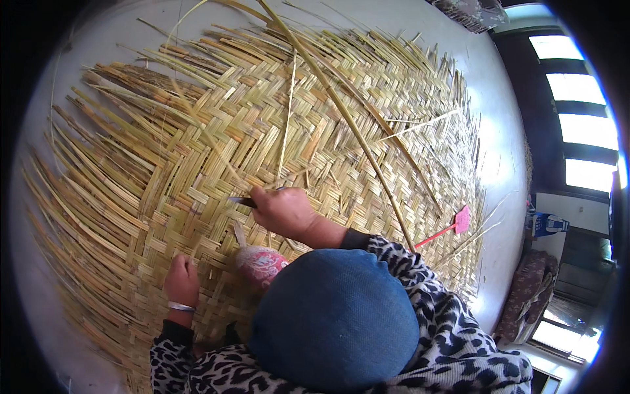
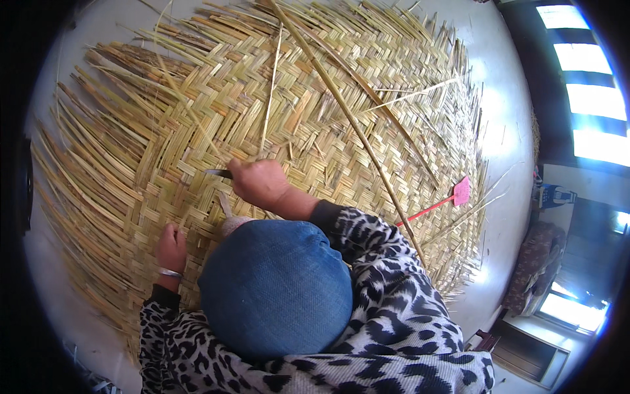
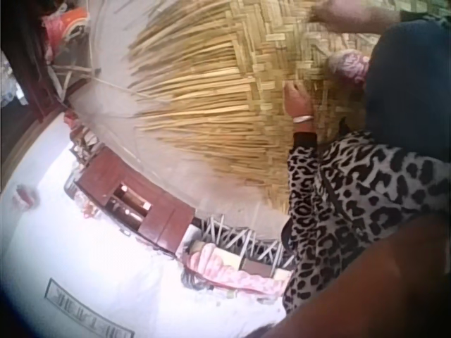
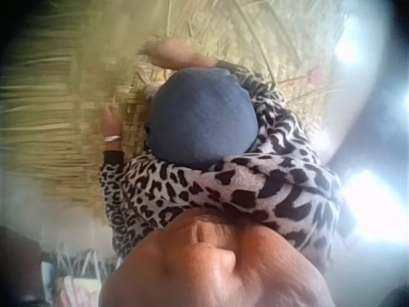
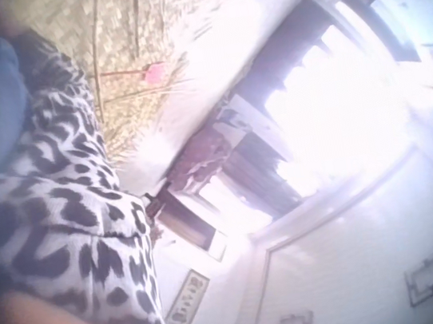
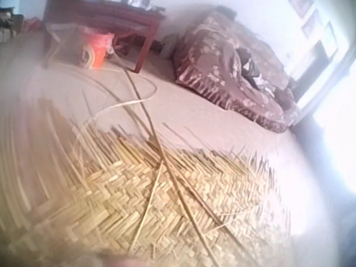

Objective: The person sits on the floor and weaves a large mat using dried palm leaves. They interlace the leaves by hand, occasionally using scissors to trim excess material.

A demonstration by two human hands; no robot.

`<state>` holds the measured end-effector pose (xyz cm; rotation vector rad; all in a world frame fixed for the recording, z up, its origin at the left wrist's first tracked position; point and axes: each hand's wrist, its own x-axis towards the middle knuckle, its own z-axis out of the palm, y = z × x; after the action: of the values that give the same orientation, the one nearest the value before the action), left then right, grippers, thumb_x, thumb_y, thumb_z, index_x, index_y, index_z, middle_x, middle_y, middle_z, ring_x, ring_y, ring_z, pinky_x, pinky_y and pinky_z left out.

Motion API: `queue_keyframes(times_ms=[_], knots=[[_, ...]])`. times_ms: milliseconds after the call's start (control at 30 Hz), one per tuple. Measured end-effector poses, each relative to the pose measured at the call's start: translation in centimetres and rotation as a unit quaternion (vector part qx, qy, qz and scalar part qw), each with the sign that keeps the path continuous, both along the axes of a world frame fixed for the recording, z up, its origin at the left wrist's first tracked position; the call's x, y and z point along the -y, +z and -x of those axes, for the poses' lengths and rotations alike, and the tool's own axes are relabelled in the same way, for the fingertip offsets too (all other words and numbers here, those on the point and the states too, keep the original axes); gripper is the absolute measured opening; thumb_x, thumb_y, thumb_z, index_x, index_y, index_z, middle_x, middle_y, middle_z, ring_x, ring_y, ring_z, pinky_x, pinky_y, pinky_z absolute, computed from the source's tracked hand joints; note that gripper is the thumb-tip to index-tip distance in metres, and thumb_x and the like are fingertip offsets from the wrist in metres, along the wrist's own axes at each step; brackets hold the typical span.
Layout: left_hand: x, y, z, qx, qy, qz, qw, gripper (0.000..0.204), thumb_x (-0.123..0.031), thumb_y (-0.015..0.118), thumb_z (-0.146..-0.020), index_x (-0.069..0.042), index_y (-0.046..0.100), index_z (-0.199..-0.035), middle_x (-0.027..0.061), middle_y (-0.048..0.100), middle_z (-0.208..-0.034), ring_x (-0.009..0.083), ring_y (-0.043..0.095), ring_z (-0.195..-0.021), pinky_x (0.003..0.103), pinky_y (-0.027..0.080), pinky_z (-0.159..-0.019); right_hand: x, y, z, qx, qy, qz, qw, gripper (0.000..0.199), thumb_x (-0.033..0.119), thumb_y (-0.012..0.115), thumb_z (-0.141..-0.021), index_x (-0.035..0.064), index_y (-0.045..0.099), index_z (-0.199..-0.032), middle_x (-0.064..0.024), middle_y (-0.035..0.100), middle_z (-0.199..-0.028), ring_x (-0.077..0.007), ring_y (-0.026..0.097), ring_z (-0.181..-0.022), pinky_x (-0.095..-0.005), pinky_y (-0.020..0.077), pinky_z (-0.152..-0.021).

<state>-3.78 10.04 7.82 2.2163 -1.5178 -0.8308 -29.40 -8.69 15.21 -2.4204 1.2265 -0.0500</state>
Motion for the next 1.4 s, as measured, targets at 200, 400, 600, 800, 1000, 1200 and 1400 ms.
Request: queue_keyframes(times_ms=[200, 400, 600, 800, 1000, 1200, 1400], knots=[[3.2, 1.8, -7.5, -0.057, 0.145, 0.057, 0.986, 0.015, -0.020, 0.054, -0.098, -0.006, 0.055, -0.100, 0.0074, 0.054, -0.069, 0.0214, 0.055, -0.060, 0.035, 0.046, -0.055, -0.9, -0.8, 1.8, 0.040, -0.054, -0.008, 0.998, 0.023, 0.033, 0.060, -0.087, 0.0130, 0.052, -0.096, -0.0108, 0.062, -0.061, -0.0331, 0.064, -0.055, -0.0469, 0.0505, -0.049], [0.1, 5.5, -29.8, -0.154, 0.340, 0.095, 0.923, 0.016, -0.027, 0.056, -0.097, -0.012, 0.058, -0.098, -0.0027, 0.050, -0.063, 0.0055, 0.044, -0.045, 0.021, 0.035, -0.038, -1.0, -2.3, 1.0, 0.127, -0.066, -0.044, 0.989, 0.022, 0.027, 0.061, -0.089, 0.0102, 0.053, -0.101, -0.0145, 0.059, -0.060, -0.0353, 0.062, -0.055, -0.0476, 0.0483, -0.049], [-10.4, 18.0, -56.7, -0.197, 0.612, 0.371, 0.670, 0.017, -0.025, 0.060, -0.089, -0.011, 0.058, -0.079, 0.0009, 0.054, -0.066, 0.0114, 0.049, -0.054, 0.026, 0.039, -0.045, -0.5, -1.6, -0.8, 0.242, 0.000, -0.053, 0.969, 0.020, 0.022, 0.062, -0.090, 0.0072, 0.055, -0.100, -0.0132, 0.059, -0.064, -0.0352, 0.061, -0.056, -0.0440, 0.0492, -0.050], [-4.0, 20.2, -55.1, -0.528, 0.400, 0.246, 0.707, 0.022, -0.015, 0.052, -0.093, -0.012, 0.047, -0.072, -0.0001, 0.043, -0.065, 0.0135, 0.043, -0.057, 0.027, 0.035, -0.046, -1.2, -1.1, -6.3, 0.298, 0.115, -0.214, 0.923, 0.024, 0.017, 0.058, -0.092, 0.0034, 0.053, -0.110, -0.0194, 0.061, -0.094, -0.0391, 0.062, -0.087, -0.0454, 0.0521, -0.073], [13.5, 14.1, -27.4, -0.610, 0.413, 0.275, 0.619, 0.023, -0.011, 0.063, -0.090, -0.011, 0.047, -0.073, 0.0011, 0.048, -0.061, 0.0129, 0.046, -0.050, 0.023, 0.038, -0.042, -0.9, -0.1, -11.5, 0.381, 0.190, -0.131, 0.895, 0.033, 0.012, 0.059, -0.090, -0.0021, 0.050, -0.119, -0.0213, 0.056, -0.114, -0.0413, 0.055, -0.106, -0.0457, 0.0466, -0.090], [15.1, 17.4, -16.1, -0.524, 0.490, 0.277, 0.639, 0.017, -0.023, 0.067, -0.092, -0.010, 0.059, -0.086, 0.0017, 0.058, -0.070, 0.0123, 0.057, -0.061, 0.024, 0.047, -0.051, 0.3, 2.6, -10.0, 0.285, 0.201, -0.094, 0.933, 0.023, 0.013, 0.057, -0.089, 0.0043, 0.053, -0.111, -0.0173, 0.061, -0.089, -0.0379, 0.062, -0.076, -0.0445, 0.0515, -0.065], [14.6, 16.7, -10.0, -0.604, 0.374, 0.178, 0.681, 0.030, -0.042, 0.058, -0.096, -0.013, 0.058, -0.089, 0.0083, 0.068, -0.092, 0.0203, 0.067, -0.087, 0.034, 0.052, -0.077, -0.2, 5.0, -10.4, 0.253, 0.315, -0.062, 0.913, 0.024, 0.011, 0.059, -0.082, 0.0033, 0.055, -0.105, -0.0126, 0.060, -0.081, -0.0324, 0.063, -0.071, -0.0408, 0.0530, -0.061]])
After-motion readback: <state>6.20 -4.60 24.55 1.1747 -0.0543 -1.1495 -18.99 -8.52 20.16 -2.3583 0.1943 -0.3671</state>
